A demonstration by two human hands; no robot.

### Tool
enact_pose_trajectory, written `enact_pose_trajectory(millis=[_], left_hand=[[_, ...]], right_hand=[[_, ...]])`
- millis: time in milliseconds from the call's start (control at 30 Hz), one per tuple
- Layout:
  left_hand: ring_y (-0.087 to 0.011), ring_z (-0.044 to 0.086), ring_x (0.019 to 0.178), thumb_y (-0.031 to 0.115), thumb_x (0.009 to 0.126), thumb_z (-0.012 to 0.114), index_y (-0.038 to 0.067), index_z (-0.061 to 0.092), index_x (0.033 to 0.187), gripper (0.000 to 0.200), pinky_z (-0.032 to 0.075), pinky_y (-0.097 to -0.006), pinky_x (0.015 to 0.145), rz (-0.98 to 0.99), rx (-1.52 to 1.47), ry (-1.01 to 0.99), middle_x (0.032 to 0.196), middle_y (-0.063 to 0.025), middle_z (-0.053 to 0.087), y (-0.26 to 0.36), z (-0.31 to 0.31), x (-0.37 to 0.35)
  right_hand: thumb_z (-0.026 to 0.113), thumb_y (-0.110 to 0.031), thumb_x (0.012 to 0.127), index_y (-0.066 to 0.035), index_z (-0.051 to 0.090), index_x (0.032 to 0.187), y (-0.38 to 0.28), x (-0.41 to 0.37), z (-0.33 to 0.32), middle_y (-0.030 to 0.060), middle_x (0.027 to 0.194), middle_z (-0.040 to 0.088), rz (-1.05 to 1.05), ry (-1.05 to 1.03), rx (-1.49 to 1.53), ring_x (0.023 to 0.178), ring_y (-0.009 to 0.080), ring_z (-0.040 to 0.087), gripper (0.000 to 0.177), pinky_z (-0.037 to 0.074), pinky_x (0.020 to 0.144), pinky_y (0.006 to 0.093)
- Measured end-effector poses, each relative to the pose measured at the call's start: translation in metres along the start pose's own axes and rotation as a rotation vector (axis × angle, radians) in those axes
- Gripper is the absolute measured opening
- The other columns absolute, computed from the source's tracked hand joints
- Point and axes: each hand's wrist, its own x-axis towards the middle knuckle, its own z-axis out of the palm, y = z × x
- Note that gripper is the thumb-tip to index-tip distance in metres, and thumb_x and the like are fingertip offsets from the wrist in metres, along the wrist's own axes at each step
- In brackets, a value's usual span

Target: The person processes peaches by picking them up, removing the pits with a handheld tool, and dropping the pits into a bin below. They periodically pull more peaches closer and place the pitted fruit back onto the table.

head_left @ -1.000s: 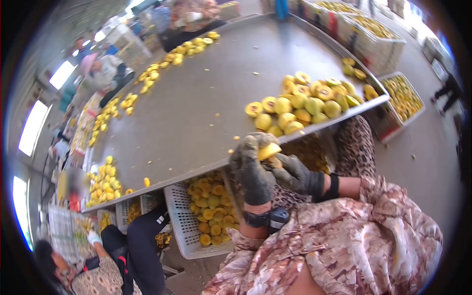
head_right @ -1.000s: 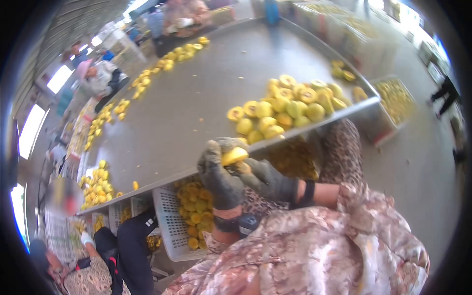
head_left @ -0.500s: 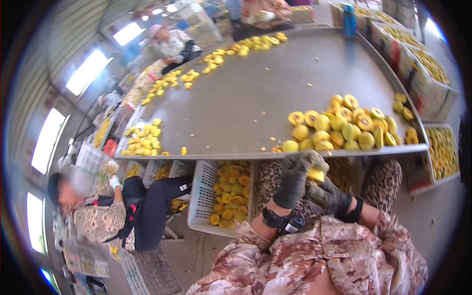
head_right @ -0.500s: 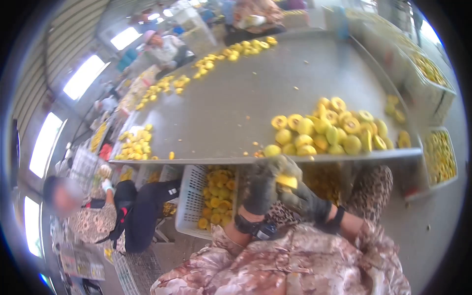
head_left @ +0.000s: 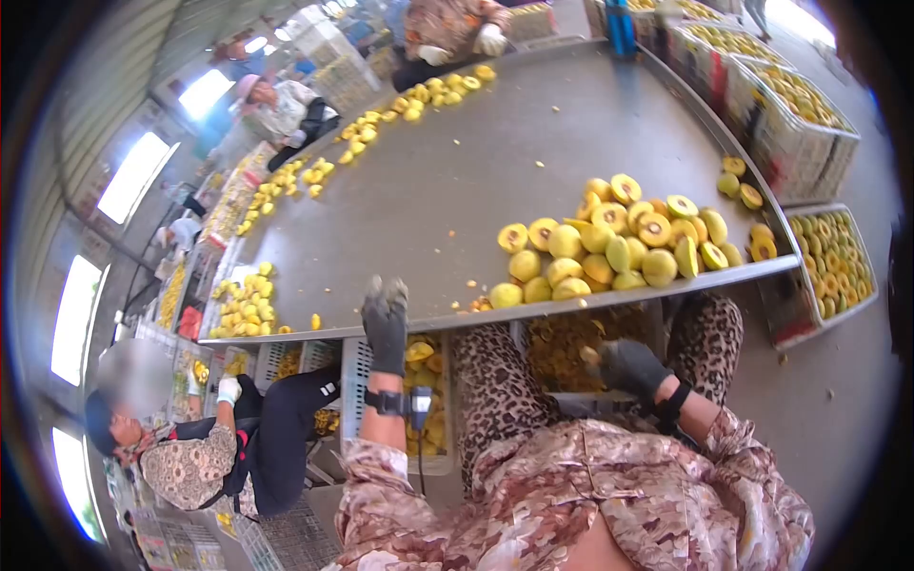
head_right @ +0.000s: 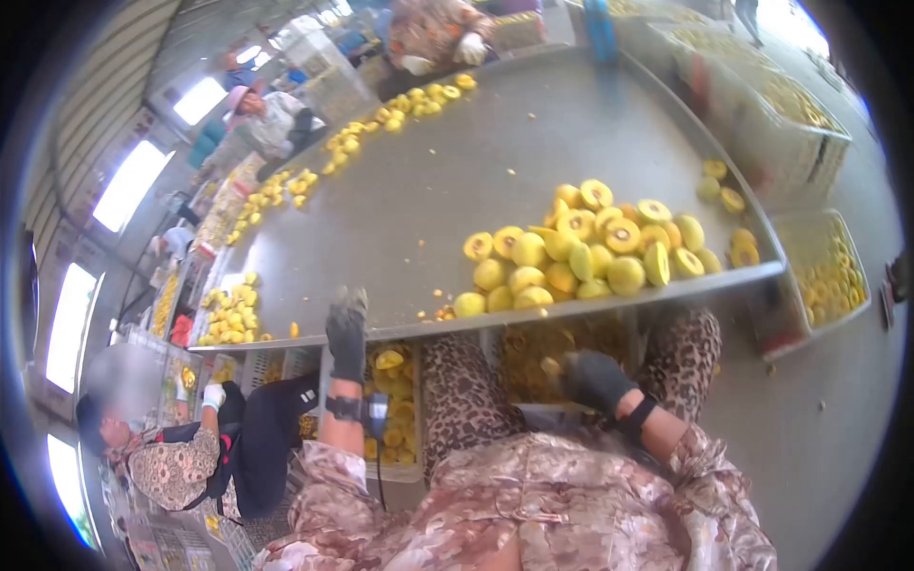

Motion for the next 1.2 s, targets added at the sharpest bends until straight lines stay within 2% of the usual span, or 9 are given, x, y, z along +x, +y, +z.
enact_pose_trajectory(millis=[167, 333, 400, 467, 767, 900, 1033, 1067, 1200], left_hand=[[-0.0365, 0.054, 0.132, 0.037, 0.090, 0.073, 0.003, 0.070, 0.122, 0.047, 0.041, -0.0466, 0.113, 0.275, -0.078, -0.352, 0.136, -0.0203, 0.062, 0.039, 0.112, 0.070], [-0.0341, 0.069, 0.105, 0.036, 0.087, 0.076, 0.002, 0.072, 0.114, 0.044, 0.053, -0.0463, 0.091, 0.464, 0.075, -0.731, 0.106, -0.0235, 0.072, 0.012, 0.236, 0.068], [-0.0318, 0.071, 0.069, 0.036, 0.081, 0.077, 0.000, 0.076, 0.091, 0.037, 0.055, -0.0439, 0.065, 0.312, -0.037, -0.904, 0.077, -0.0195, 0.072, 0.008, 0.243, 0.078], [-0.0299, 0.070, 0.080, 0.024, 0.080, 0.077, 0.002, 0.074, 0.097, 0.028, 0.055, -0.0425, 0.075, 0.375, -0.235, -0.794, 0.088, -0.0165, 0.072, 0.005, 0.226, 0.080], [-0.0337, 0.061, 0.122, 0.017, 0.096, 0.070, 0.002, 0.054, 0.139, 0.048, 0.049, -0.0413, 0.107, 0.773, -0.592, -0.824, 0.134, -0.0199, 0.062, 0.209, 0.110, -0.025], [-0.0327, 0.060, 0.123, 0.013, 0.095, 0.070, -0.002, 0.048, 0.143, 0.055, 0.048, -0.0405, 0.108, 0.536, -0.714, -0.695, 0.138, -0.0207, 0.059, 0.210, 0.126, -0.074], [-0.0317, 0.059, 0.125, 0.009, 0.095, 0.069, -0.006, 0.042, 0.148, 0.061, 0.047, -0.0398, 0.110, 0.405, -0.702, -0.505, 0.141, -0.0215, 0.056, 0.173, 0.130, -0.114], [-0.0315, 0.059, 0.125, 0.008, 0.095, 0.069, -0.007, 0.041, 0.149, 0.063, 0.046, -0.0396, 0.110, 0.360, -0.710, -0.507, 0.142, -0.0217, 0.056, 0.165, 0.129, -0.118], [-0.0255, 0.062, 0.120, 0.007, 0.101, 0.062, -0.007, 0.043, 0.146, 0.051, 0.050, -0.0349, 0.103, 0.173, -0.691, -0.541, 0.135, -0.0170, 0.062, 0.211, 0.093, -0.090]], right_hand=[[0.064, -0.029, 0.097, -0.008, 0.063, 0.089, -0.028, -0.001, -0.008, 0.0217, 0.070, 0.065, 0.026, 0.065, 0.069, 0.068, 0.0436, 0.066, 0.023, 0.051, 0.061, 0.0530], [0.068, -0.032, 0.097, -0.006, 0.065, 0.095, -0.056, -0.016, -0.027, 0.0208, 0.073, 0.065, 0.048, 0.043, 0.322, 0.065, 0.0360, 0.064, 0.026, 0.049, 0.060, 0.0451], [0.067, -0.030, 0.098, -0.004, 0.068, 0.098, -0.050, -0.023, -0.038, 0.0184, 0.077, 0.069, 0.138, 0.055, 0.462, 0.066, 0.0335, 0.068, 0.027, 0.051, 0.063, 0.0436], [0.069, -0.029, 0.099, -0.001, 0.069, 0.099, -0.046, -0.023, -0.038, 0.0050, 0.075, 0.064, 0.160, 0.220, 0.747, 0.074, 0.0078, 0.054, 0.028, 0.049, 0.067, 0.0339], [0.069, -0.024, 0.099, -0.002, 0.064, 0.128, -0.062, 0.034, -0.068, 0.0000, 0.111, 0.067, 0.117, 0.379, 1.759, 0.098, 0.0065, 0.060, 0.037, 0.052, 0.087, 0.0257], [0.069, -0.022, 0.098, -0.001, 0.061, 0.131, -0.050, 0.045, -0.063, 0.0009, 0.114, 0.068, 0.088, 0.407, 1.572, 0.102, 0.0077, 0.062, 0.040, 0.052, 0.091, 0.0263], [0.062, -0.024, 0.101, -0.002, 0.063, 0.112, -0.065, 0.032, -0.076, 0.0181, 0.086, 0.069, 0.256, 0.493, 0.197, 0.077, 0.0346, 0.067, 0.025, 0.053, 0.071, 0.0402], [0.058, -0.026, 0.102, -0.002, 0.062, 0.100, -0.061, 0.033, -0.070, 0.0254, 0.085, 0.064, 0.217, 0.666, 0.343, 0.076, 0.0452, 0.062, 0.024, 0.051, 0.066, 0.0466], [0.059, -0.015, 0.102, 0.001, 0.066, 0.114, -0.073, 0.009, -0.095, 0.0161, 0.097, 0.073, 0.119, 0.625, 0.616, 0.088, 0.0234, 0.067, 0.021, 0.053, 0.080, 0.0376]])
